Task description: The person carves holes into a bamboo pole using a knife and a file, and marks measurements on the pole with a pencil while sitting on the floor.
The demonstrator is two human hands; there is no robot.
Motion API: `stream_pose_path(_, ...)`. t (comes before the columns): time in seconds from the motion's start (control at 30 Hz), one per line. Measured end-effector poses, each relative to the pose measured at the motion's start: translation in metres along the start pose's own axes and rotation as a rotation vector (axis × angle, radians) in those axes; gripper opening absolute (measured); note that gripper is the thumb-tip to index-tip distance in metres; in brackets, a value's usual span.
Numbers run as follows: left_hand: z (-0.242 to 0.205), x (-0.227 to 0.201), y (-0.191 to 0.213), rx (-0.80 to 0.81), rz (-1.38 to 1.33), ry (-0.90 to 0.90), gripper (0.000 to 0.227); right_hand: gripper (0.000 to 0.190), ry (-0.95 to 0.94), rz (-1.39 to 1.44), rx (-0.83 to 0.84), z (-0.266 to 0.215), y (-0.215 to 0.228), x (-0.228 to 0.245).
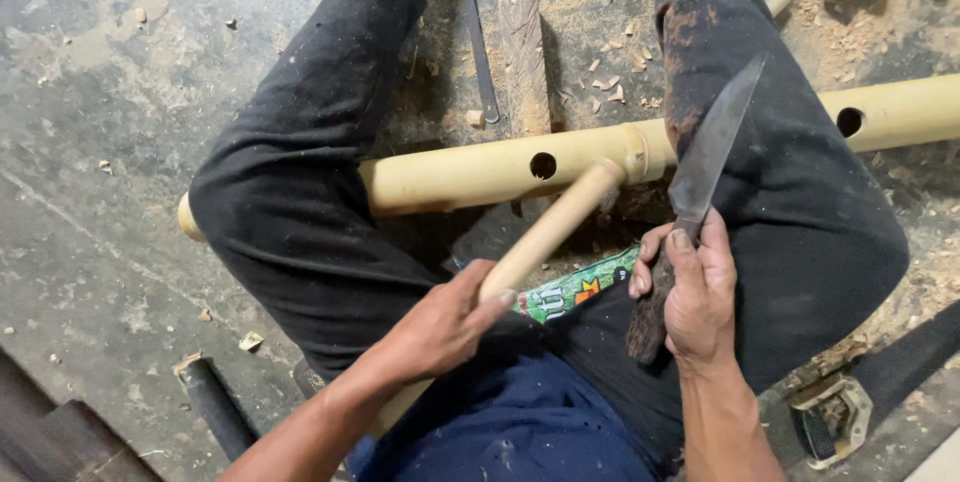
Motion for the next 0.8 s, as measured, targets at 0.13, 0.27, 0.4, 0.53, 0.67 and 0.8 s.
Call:
stream_pose_path(0.13, -0.007, 0.034, 0.013, -0.137, -0.291, 0.157, 0.029, 0.044, -0.044, -0.179, 0.057, 0.007, -0.02, 0.007)
stream_pose_path(0.27, 0.004, 0.052, 0.005, -0.115, -0.33, 0.143, 0.036, 0.048, -0.162, -0.534, 0.14, 0.01, -0.033, 0.02)
stream_pose_path(0.4, 0.005, 0.033, 0.014, -0.117, -0.252, 0.172, 0.039, 0.05, -0.057, -0.781, 0.182, 0.017, -0.047, 0.056)
stream_pose_path(0.53, 0.018, -0.016, 0.034, -0.301, -0.049, 0.074, 0.066, 0.045, -0.015, -0.949, 0.17, 0.014, -0.033, 0.04)
stream_pose_path(0.67, 0.055, -0.028, 0.041, -0.363, 0.116, 0.018, 0.048, 0.038, -0.232, -1.029, 0.158, 0.017, -0.025, 0.026)
stream_pose_path(0.8, 0.071, -0.008, 0.034, -0.262, -0.117, 0.087, 0.045, 0.038, -0.252, -1.083, 0.187, 0.011, -0.023, 0.03)
Point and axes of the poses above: each hand's wrist, its own z-axis towards the middle knuckle, its own y-axis out of the back of the hand, x = y × z, the point moved 4 cm from there along z, towards the middle knuckle, and after that the axes turned 2 degrees about x, right-handed, at the moved point
